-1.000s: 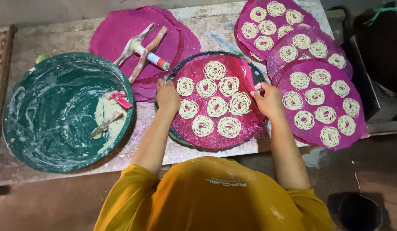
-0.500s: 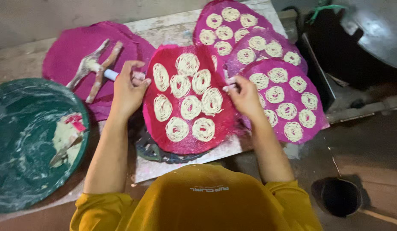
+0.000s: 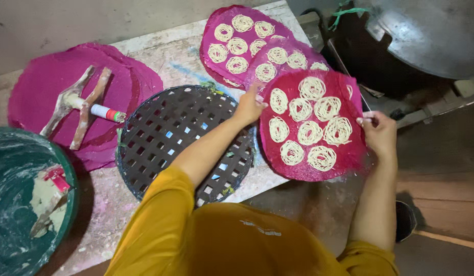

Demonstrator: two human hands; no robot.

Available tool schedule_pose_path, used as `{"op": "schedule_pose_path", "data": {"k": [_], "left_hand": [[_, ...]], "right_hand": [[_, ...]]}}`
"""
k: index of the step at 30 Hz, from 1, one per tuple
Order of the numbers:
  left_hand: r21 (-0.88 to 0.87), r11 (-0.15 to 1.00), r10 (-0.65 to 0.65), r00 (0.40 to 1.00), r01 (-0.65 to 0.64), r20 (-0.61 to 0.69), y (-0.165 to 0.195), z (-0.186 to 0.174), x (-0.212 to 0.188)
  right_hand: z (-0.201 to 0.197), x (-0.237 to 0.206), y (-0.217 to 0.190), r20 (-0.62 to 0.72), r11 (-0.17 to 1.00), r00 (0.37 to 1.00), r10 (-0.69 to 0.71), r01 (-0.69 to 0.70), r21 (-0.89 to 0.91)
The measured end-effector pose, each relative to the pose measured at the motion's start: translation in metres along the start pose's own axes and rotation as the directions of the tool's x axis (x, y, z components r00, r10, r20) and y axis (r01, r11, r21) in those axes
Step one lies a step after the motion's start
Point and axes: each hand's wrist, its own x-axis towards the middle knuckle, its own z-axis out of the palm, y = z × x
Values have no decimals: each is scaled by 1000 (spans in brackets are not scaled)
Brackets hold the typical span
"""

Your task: The person repeatedly scoops a white paste from a green bowl using a pink spatula and applies it into a handheld metal applicator. They then squeeze the applicator to extrude the paste in circular patterns onto pink trays placed in black baskets. The person refills the applicator multiple times and continues decorating several trays in sequence.

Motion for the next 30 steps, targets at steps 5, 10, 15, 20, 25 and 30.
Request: {"op": "schedule_pose_path", "data": {"k": [5, 10, 15, 20, 25, 30], "left_hand": [[32, 978, 208, 968, -206, -143, -7, -29, 1], [221, 970, 184, 889, -96, -419, -36, -185, -33], [519, 780, -3, 831, 350, -556, -93, -335, -80], [872, 262, -259, 901, 413, -349, -108, -364, -65], [808, 253, -463, 800, 531, -381, -99, -371, -44], [869, 176, -254, 875, 461, -413, -100, -383, -52]], "right_hand": [[40, 2, 15, -134, 981, 975, -179, 167, -96], [126, -19, -55, -27, 932, 935, -354, 355, 76], [214, -72, -135, 166, 931, 926, -338, 303, 205], [245, -111, -158, 184, 930, 920, -346, 310, 195], [251, -134, -156, 237, 925, 955, -179, 81, 370], [251, -148, -154, 187, 965, 974, -125, 75, 251]]}}
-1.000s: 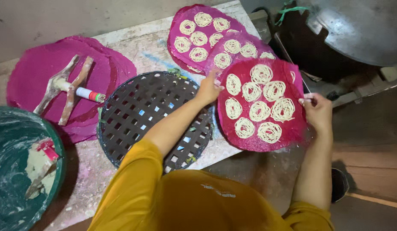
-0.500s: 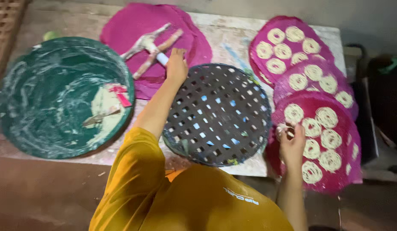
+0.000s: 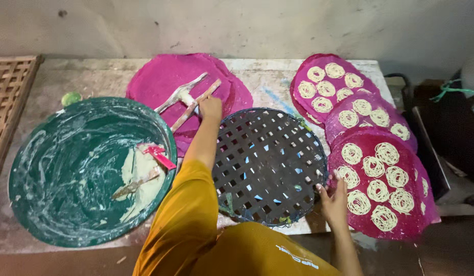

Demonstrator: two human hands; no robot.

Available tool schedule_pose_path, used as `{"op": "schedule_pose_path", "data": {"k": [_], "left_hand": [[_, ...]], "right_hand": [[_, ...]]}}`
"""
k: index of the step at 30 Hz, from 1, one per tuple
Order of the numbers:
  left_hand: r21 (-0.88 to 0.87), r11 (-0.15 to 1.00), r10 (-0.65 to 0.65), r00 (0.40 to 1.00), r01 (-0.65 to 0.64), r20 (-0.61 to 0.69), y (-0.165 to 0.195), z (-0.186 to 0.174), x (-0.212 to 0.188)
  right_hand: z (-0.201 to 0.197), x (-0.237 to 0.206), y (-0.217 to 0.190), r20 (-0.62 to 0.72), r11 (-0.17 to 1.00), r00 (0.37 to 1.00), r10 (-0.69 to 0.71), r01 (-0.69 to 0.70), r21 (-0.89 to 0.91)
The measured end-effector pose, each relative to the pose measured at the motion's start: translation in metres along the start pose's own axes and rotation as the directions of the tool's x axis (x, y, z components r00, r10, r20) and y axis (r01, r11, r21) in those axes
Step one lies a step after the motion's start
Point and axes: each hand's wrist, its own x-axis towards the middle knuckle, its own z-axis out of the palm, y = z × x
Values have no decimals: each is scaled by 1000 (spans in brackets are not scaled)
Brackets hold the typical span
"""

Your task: The person repeatedly scoops a white paste from a green bowl using a pink spatula and applies it into a handheld metal applicator. They then squeeze the applicator to extrude the paste in circular patterns onto pink trays placed in black baskets. The person refills the applicator multiple times and continues decorating several trays in sequence.

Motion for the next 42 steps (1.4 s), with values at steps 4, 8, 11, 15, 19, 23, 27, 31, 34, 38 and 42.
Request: {"op": "schedule_pose_path", "data": {"k": [4, 8, 11, 15, 19, 23, 27, 31, 34, 38, 42], "left_hand": [[-368, 908, -257, 960, 201, -110, -15, 0, -4], [-753, 657, -428, 802, -40, -416, -34, -16, -6], [-770, 609, -381, 783, -188, -492, -34, -40, -14], [-735, 596, -43, 901, -323, -431, -8, -75, -51], [-592, 457, 524, 739, -664, -424, 34, -77, -129], [-628, 413, 678, 683, -660, -271, 60, -47, -214], [-684, 367, 743, 641, -630, -192, 63, -20, -267], [-752, 258, 742, 623, -606, -248, 46, -7, -285], [-680, 478, 584, 779, -556, -228, 20, 0, -285], [-801, 569, 78, 982, -185, -172, -26, 16, -282], [-906, 423, -100, 992, -32, -82, -58, 40, -288]], "right_hand": [[2, -6, 0, -14, 995, 996, -88, 88, -44], [6, -11, 1, 64, 999, 998, -27, 28, -16], [9, -14, 1, 98, 991, 995, 31, -43, 127], [11, -18, 2, 102, 970, 995, 10, -35, 241], [9, -22, 3, 116, 955, 991, 61, -92, 283], [8, -23, 10, 100, 979, 994, 41, -60, 195], [7, -23, 12, 104, 981, 995, 4, -24, 193], [-1, -19, -11, 46, 998, 997, -55, 56, -22], [-3, -6, -57, -55, 958, 962, -268, 260, -121], [47, 30, -147, 79, 903, 906, -416, 422, -88], [174, 71, -237, 378, 749, 654, -655, 630, 207]]}}
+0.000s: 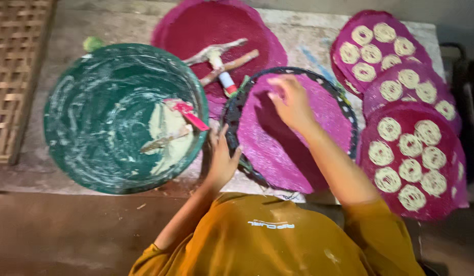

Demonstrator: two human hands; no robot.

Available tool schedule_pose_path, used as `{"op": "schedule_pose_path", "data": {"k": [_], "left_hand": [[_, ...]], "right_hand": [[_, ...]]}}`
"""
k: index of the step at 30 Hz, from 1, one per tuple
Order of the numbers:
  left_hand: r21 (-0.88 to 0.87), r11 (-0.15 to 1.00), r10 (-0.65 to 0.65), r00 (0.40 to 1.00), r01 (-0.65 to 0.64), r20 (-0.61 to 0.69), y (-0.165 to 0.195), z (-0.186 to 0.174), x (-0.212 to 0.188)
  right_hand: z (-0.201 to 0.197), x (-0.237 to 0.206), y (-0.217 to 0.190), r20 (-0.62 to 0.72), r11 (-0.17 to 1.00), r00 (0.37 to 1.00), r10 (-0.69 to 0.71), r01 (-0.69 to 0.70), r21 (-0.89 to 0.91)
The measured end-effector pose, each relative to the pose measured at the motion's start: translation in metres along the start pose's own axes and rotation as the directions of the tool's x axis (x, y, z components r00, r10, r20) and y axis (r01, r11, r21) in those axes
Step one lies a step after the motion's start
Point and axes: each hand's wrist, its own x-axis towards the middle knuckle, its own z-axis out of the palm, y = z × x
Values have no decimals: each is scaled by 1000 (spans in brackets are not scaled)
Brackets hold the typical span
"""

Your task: The person repeatedly scoops a white paste from a green bowl using a pink spatula and applies it into a handheld metal applicator. They then squeeze the applicator to extrude the paste in circular patterns onto pink trays placed in black baskets. The person refills the applicator multiple times and continues decorating several trays in sequence.

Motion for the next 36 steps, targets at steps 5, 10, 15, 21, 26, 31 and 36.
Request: {"op": "schedule_pose_path", "data": {"k": [5, 10, 15, 21, 26, 31, 36], "left_hand": [[-138, 990, 5, 999, 2, 54, -21, -23, -24], [-151, 985, 89, 994, -79, 57, -12, -68, -26], [-307, 950, 9, 975, 61, 223, 21, -85, -5], [-117, 937, 303, 932, -329, -196, 63, -47, 70], [-657, 749, 264, 947, -83, 181, 88, -27, 132], [-815, 296, 401, 710, 498, 579, 110, -22, 119], [-807, 414, 219, 815, 421, 537, 127, -48, 97]], "right_hand": [[92, 117, 1, 60, 768, 943, -326, 301, -566], [111, 157, -2, 394, 709, 918, 44, 248, -660], [69, 166, -1, 288, 690, 927, -241, 373, -621], [-32, 115, -27, 72, 578, 849, -523, 415, -703], [-98, 49, -51, 11, 755, 900, -437, 373, -539], [-106, 5, -53, 71, 966, 975, -211, 219, -137], [-96, -25, -75, -108, 962, 963, -247, 230, -150]]}}
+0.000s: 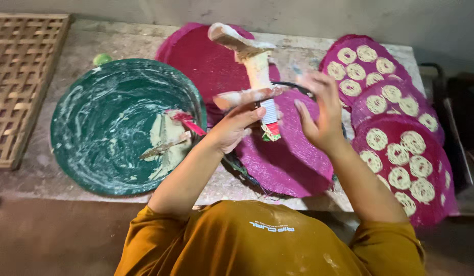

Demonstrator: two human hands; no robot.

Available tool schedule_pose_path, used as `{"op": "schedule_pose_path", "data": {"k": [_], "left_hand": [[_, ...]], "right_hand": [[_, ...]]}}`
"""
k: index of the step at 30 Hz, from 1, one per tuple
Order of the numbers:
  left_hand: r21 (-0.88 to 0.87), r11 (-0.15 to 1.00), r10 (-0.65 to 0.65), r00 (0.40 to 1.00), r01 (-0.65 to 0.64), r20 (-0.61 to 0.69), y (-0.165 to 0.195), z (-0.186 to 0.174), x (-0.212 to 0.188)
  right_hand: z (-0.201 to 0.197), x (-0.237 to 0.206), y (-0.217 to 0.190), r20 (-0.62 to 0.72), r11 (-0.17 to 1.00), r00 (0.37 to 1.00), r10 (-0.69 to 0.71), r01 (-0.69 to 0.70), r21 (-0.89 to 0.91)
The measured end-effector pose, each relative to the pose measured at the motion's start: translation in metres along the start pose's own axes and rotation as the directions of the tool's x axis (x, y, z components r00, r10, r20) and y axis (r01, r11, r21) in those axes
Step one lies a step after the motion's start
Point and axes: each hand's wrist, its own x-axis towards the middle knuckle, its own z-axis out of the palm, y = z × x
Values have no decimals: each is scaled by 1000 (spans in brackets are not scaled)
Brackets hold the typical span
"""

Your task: The person repeatedly scoops a white paste from a green bowl using a pink spatula and applies it into a handheld metal applicator. They then squeeze the applicator to extrude the paste in circular patterns onto pink trays placed in black baskets. The person refills the applicator multiple times and continues decorating several trays in sequence.

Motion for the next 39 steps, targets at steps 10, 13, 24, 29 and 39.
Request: {"op": "schedule_pose_path", "data": {"k": [10, 13, 24, 29, 39], "left_hand": [[-8, 998, 59, 930, -66, -362, 28, -62, -56], [-5, 984, 173, 948, -180, -268, 36, -82, -78], [223, 944, 331, 706, -244, -626, 120, -157, -202], [319, 899, 435, 678, -299, -592, 122, -176, -246], [175, 956, 287, 884, -237, -369, 74, -201, -239]], "right_hand": [[87, 44, -42, 201, 890, 868, -454, 431, 149], [124, 53, -54, 197, 858, 886, -420, 316, 406], [271, 81, -67, 790, 662, 610, -56, -569, 487], [333, 93, -94, 708, 940, 624, -331, 285, 187], [282, 163, -50, 422, 920, 826, -374, 275, 278]]}}
